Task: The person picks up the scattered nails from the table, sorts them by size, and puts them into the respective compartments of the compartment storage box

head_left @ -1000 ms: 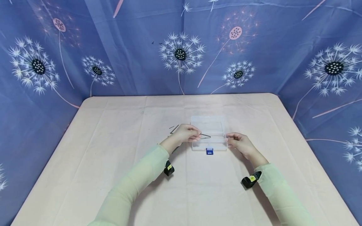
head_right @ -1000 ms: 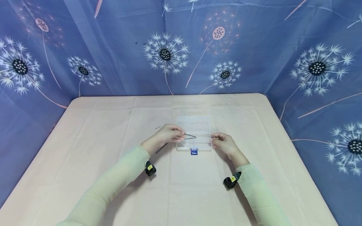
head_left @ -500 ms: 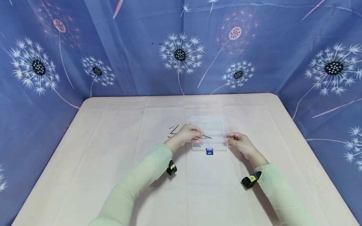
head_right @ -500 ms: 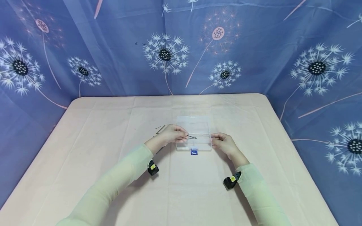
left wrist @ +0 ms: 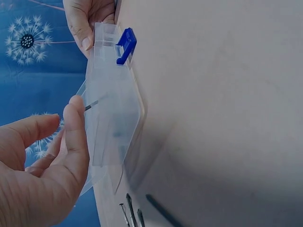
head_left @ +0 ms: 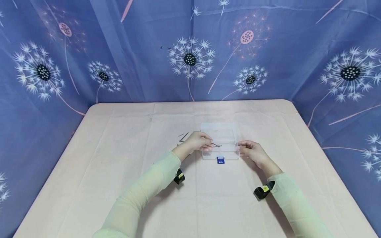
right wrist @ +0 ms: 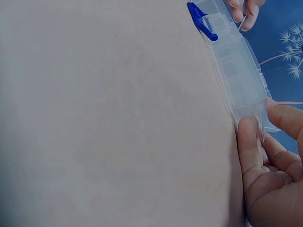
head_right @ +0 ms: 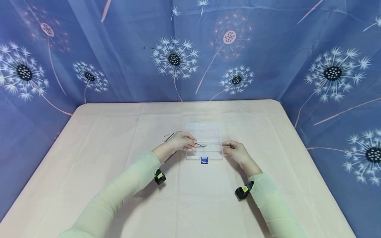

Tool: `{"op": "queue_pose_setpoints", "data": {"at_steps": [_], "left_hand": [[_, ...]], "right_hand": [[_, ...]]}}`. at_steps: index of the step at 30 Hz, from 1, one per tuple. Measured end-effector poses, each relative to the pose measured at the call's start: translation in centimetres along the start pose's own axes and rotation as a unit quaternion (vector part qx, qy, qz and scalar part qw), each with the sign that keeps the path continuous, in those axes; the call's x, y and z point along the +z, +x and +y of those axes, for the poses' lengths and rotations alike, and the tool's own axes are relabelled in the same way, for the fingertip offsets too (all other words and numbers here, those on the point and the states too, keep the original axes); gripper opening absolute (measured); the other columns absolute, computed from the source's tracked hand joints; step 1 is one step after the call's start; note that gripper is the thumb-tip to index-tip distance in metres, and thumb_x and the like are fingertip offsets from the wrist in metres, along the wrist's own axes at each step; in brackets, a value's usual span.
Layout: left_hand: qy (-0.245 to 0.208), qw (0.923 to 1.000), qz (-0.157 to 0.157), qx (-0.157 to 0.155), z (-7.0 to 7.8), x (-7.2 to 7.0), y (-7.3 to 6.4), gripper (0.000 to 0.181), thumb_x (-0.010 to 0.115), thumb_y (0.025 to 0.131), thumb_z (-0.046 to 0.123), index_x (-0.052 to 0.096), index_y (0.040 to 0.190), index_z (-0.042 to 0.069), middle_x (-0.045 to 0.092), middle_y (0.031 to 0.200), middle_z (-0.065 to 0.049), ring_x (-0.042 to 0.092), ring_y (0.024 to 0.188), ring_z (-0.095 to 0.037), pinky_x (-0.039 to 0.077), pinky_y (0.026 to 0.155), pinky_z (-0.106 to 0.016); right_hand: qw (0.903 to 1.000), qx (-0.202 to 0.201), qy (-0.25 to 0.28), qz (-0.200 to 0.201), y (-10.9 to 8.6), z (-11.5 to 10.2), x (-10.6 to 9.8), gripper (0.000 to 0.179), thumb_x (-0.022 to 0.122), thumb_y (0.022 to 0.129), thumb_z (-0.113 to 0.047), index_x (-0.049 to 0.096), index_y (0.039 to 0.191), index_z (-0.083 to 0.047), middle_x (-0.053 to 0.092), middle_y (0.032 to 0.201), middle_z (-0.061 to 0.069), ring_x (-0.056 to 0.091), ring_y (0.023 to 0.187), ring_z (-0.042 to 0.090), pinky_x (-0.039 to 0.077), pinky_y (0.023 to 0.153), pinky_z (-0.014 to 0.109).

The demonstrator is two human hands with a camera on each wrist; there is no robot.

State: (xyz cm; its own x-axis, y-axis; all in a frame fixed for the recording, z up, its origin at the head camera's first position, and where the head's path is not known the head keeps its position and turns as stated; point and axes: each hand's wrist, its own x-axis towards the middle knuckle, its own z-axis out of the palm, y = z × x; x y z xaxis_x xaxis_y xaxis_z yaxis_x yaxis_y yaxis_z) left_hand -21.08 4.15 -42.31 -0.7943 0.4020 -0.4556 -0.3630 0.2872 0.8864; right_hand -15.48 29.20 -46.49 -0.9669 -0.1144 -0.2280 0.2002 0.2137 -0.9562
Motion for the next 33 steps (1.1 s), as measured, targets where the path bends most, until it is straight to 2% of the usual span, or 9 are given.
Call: {"op": "queue_pose_setpoints", "data": {"at_steps": [5,11,19,22,25,26,27,32,33], "left_hand": [[0.002,1.0000,-0.005,-0.003,0.1,-0.1,-0.2,0.030,0.056,0.091,-0.001,0.056,0.121,-0.009,0.068,0.103,-0.025,0.063,0.061,-0.010,0.056,0.063,-0.021],[-0.018,0.9997,0.001,-0.014,-0.1,-0.4,-0.2,0.038,0.054,0.092,0.000,0.046,0.129,-0.009,0.066,0.106,-0.027,0.066,0.065,-0.013,0.058,0.068,-0.025],[-0.020,0.9998,-0.004,-0.006,-0.5,-1.2,-0.3,0.028,0.051,0.095,0.004,0.052,0.121,-0.006,0.069,0.102,-0.024,0.071,0.085,-0.025,0.057,0.077,-0.030],[-0.003,1.0000,-0.002,0.006,-0.8,-1.8,-0.2,0.025,0.051,0.095,0.007,0.055,0.117,-0.004,0.071,0.096,-0.020,0.071,0.083,-0.025,0.058,0.074,-0.031],[0.031,0.9990,0.009,0.030,-1.1,-2.5,-0.2,0.024,0.054,0.094,0.010,0.057,0.114,-0.003,0.071,0.094,-0.017,0.071,0.080,-0.024,0.058,0.073,-0.030],[0.043,0.9978,0.012,0.048,-1.3,-2.7,-0.3,0.023,0.056,0.093,0.010,0.058,0.112,-0.003,0.071,0.092,-0.016,0.070,0.077,-0.023,0.058,0.070,-0.029],[0.063,0.9963,0.022,0.055,-1.2,-2.8,-0.6,0.023,0.056,0.093,0.010,0.058,0.112,-0.003,0.070,0.094,-0.016,0.070,0.079,-0.023,0.058,0.072,-0.029],[0.105,0.9880,0.045,0.104,-1.2,-3.1,-1.8,0.023,0.056,0.090,0.005,0.058,0.110,-0.007,0.068,0.097,-0.020,0.069,0.081,-0.028,0.058,0.073,-0.031],[0.113,0.9868,0.051,0.104,-1.2,-3.2,-2.1,0.024,0.056,0.090,0.005,0.058,0.110,-0.007,0.067,0.098,-0.020,0.068,0.084,-0.030,0.057,0.075,-0.032]], "right_hand": [[1.0000,0.002,-0.005,0.002,0.0,0.3,0.0,0.045,0.053,0.093,-0.004,0.040,0.129,0.020,0.061,0.088,-0.010,0.061,0.073,0.000,0.052,0.071,0.015],[1.0000,0.000,0.001,0.005,0.1,0.6,0.3,0.044,0.053,0.092,-0.002,0.040,0.128,0.021,0.060,0.086,-0.008,0.060,0.074,0.000,0.053,0.071,0.015],[0.9998,0.003,-0.018,0.008,0.1,0.4,0.3,0.045,0.053,0.093,-0.005,0.041,0.130,0.018,0.062,0.091,-0.009,0.062,0.072,-0.001,0.052,0.069,0.015],[0.9998,0.001,-0.020,0.007,0.0,0.3,0.2,0.045,0.053,0.093,-0.005,0.041,0.130,0.017,0.063,0.091,-0.010,0.062,0.072,-0.001,0.052,0.069,0.015],[0.9999,0.001,-0.016,0.004,0.0,0.3,0.1,0.045,0.053,0.093,-0.005,0.040,0.130,0.018,0.062,0.090,-0.010,0.062,0.073,-0.001,0.052,0.070,0.015],[0.9998,0.001,-0.017,0.003,0.0,0.2,0.1,0.045,0.052,0.093,-0.005,0.040,0.130,0.018,0.062,0.089,-0.010,0.062,0.073,-0.001,0.052,0.070,0.015],[0.9998,0.001,-0.018,0.003,-0.1,0.2,0.1,0.045,0.052,0.093,-0.005,0.040,0.130,0.019,0.061,0.089,-0.010,0.062,0.073,-0.001,0.052,0.071,0.015],[0.9996,0.002,-0.026,0.006,-0.1,0.1,0.1,0.045,0.052,0.094,-0.006,0.040,0.130,0.018,0.061,0.091,-0.008,0.061,0.073,-0.001,0.053,0.071,0.015],[0.9996,0.002,-0.027,0.006,-0.1,0.1,0.1,0.045,0.052,0.094,-0.006,0.040,0.130,0.018,0.061,0.090,-0.008,0.062,0.072,-0.001,0.053,0.071,0.015]]}}
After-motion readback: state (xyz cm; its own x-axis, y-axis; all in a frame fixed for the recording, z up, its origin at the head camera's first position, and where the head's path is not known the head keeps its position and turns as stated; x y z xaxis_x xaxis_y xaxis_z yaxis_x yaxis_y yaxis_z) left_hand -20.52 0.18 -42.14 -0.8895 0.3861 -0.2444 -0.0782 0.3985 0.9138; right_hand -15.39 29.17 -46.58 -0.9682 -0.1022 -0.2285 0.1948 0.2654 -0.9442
